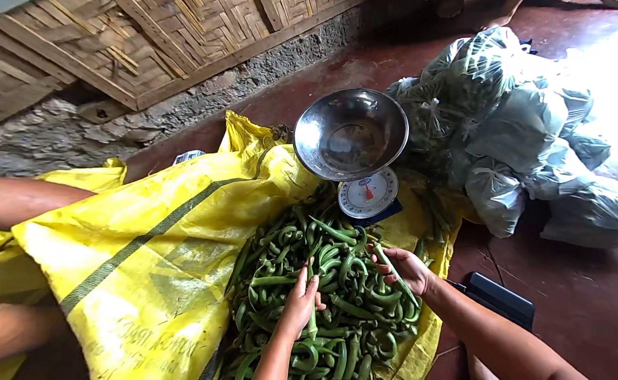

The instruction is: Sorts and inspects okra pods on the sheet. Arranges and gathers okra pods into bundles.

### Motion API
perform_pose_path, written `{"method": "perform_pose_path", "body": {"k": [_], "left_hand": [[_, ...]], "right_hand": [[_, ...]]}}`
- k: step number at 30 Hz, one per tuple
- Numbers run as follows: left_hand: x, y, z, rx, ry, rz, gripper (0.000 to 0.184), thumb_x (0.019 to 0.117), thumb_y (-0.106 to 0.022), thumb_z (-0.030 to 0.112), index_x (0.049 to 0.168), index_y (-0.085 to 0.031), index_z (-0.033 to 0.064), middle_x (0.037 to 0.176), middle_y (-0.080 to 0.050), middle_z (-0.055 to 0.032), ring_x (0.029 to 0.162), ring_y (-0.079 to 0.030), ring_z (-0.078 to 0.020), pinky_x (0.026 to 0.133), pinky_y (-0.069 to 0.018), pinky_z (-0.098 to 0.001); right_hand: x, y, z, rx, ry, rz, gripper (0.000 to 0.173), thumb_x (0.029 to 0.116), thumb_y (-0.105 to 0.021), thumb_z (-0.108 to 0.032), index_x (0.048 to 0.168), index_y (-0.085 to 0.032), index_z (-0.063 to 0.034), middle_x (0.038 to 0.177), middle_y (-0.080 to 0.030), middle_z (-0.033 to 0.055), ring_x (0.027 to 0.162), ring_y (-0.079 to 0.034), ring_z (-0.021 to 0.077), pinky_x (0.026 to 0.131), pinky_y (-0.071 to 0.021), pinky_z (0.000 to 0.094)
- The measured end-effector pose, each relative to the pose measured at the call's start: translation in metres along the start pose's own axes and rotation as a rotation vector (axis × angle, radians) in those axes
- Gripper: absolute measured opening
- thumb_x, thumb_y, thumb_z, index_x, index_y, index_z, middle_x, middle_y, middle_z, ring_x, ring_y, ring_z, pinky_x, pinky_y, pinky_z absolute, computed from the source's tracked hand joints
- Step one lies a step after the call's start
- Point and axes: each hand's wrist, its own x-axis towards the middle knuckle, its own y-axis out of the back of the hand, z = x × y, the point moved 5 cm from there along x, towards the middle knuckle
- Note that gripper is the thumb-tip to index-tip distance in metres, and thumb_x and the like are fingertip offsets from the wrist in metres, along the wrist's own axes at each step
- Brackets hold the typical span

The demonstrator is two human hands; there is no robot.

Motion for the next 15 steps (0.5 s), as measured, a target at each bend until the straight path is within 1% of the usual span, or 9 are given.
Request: {"method": "perform_pose_path", "body": {"k": [2, 6, 9, 10, 11, 12, 13, 14, 15], "left_hand": [[0.001, 0.001, 0.001, 0.096, -0.031, 0.009, 0.050, 0.1108, -0.039, 0.017, 0.160, -0.031, 0.0145, 0.091, -0.063, -0.0114, 0.062, -0.066, -0.0178, 0.066, -0.0610, -0.0374], [-0.001, 0.004, 0.011, 0.216, -0.080, 0.034, 0.047, 0.1098, -0.036, 0.010, 0.156, -0.039, 0.0132, 0.102, -0.066, -0.0115, 0.060, -0.065, -0.0158, 0.062, -0.0597, -0.0337], [-0.004, 0.008, 0.016, 0.294, -0.073, 0.039, 0.045, 0.1093, -0.034, 0.008, 0.152, -0.045, 0.0115, 0.104, -0.068, -0.0121, 0.059, -0.063, -0.0152, 0.061, -0.0584, -0.0333], [-0.005, 0.009, 0.017, 0.325, -0.064, 0.033, 0.044, 0.1090, -0.034, 0.007, 0.151, -0.046, 0.0112, 0.105, -0.069, -0.0125, 0.060, -0.064, -0.0161, 0.062, -0.0588, -0.0344], [-0.005, 0.009, 0.017, 0.347, -0.055, 0.025, 0.044, 0.1089, -0.034, 0.007, 0.151, -0.046, 0.0108, 0.105, -0.068, -0.0127, 0.062, -0.065, -0.0167, 0.064, -0.0590, -0.0355], [-0.004, 0.009, 0.016, 0.362, -0.045, 0.020, 0.044, 0.1090, -0.035, 0.007, 0.152, -0.045, 0.0105, 0.105, -0.068, -0.0125, 0.063, -0.065, -0.0171, 0.065, -0.0593, -0.0361], [-0.004, 0.008, 0.014, 0.360, -0.041, 0.026, 0.044, 0.1090, -0.036, 0.008, 0.153, -0.043, 0.0099, 0.103, -0.068, -0.0124, 0.063, -0.066, -0.0171, 0.065, -0.0594, -0.0360], [-0.004, 0.007, 0.012, 0.343, -0.039, 0.032, 0.045, 0.1090, -0.037, 0.009, 0.154, -0.042, 0.0086, 0.103, -0.069, -0.0130, 0.064, -0.066, -0.0175, 0.066, -0.0596, -0.0364], [-0.005, 0.005, 0.011, 0.310, -0.038, 0.033, 0.045, 0.1091, -0.038, 0.010, 0.154, -0.040, 0.0068, 0.102, -0.069, -0.0136, 0.067, -0.068, -0.0183, 0.068, -0.0601, -0.0370]], "right_hand": [[0.001, -0.001, 0.002, 0.004, -0.010, -0.022, 0.038, 0.1092, -0.027, -0.026, 0.131, -0.055, -0.0116, 0.096, -0.067, 0.0058, 0.064, -0.063, 0.0105, 0.053, -0.0528, 0.0210], [0.001, 0.001, 0.005, -0.013, -0.004, -0.023, 0.038, 0.1091, -0.027, -0.026, 0.132, -0.054, -0.0127, 0.094, -0.066, 0.0054, 0.063, -0.062, 0.0102, 0.054, -0.0528, 0.0213], [-0.002, -0.009, 0.021, -0.327, 0.037, 0.060, 0.037, 0.1095, -0.027, -0.026, 0.135, -0.050, -0.0139, 0.090, -0.061, 0.0005, 0.062, -0.057, 0.0068, 0.055, -0.0495, 0.0214], [-0.005, -0.016, 0.032, -0.505, 0.036, 0.069, 0.038, 0.1090, -0.031, -0.026, 0.140, -0.048, -0.0122, 0.094, -0.063, 0.0008, 0.068, -0.059, 0.0081, 0.062, -0.0516, 0.0242], [-0.009, -0.024, 0.046, -0.692, 0.011, 0.045, 0.040, 0.1078, -0.035, -0.024, 0.144, -0.046, -0.0105, 0.107, -0.065, 0.0022, 0.082, -0.064, 0.0103, 0.074, -0.0551, 0.0281], [-0.013, -0.031, 0.062, -0.885, -0.025, -0.009, 0.046, 0.1062, -0.040, -0.020, 0.150, -0.043, -0.0077, 0.128, -0.063, 0.0068, 0.103, -0.066, 0.0150, 0.091, -0.0548, 0.0339], [-0.016, -0.034, 0.078, -1.088, -0.062, -0.074, 0.052, 0.1054, -0.046, -0.017, 0.155, -0.040, -0.0052, 0.147, -0.054, 0.0146, 0.123, -0.061, 0.0230, 0.106, -0.0493, 0.0410], [-0.016, -0.035, 0.093, -1.251, -0.080, -0.151, 0.056, 0.1058, -0.051, -0.016, 0.158, -0.034, -0.0022, 0.155, -0.043, 0.0228, 0.135, -0.053, 0.0321, 0.113, -0.0435, 0.0471], [-0.016, -0.031, 0.105, -1.318, -0.076, -0.185, 0.061, 0.1056, -0.054, -0.019, 0.159, -0.030, -0.0007, 0.156, -0.040, 0.0277, 0.137, -0.050, 0.0372, 0.114, -0.0413, 0.0501]]}}
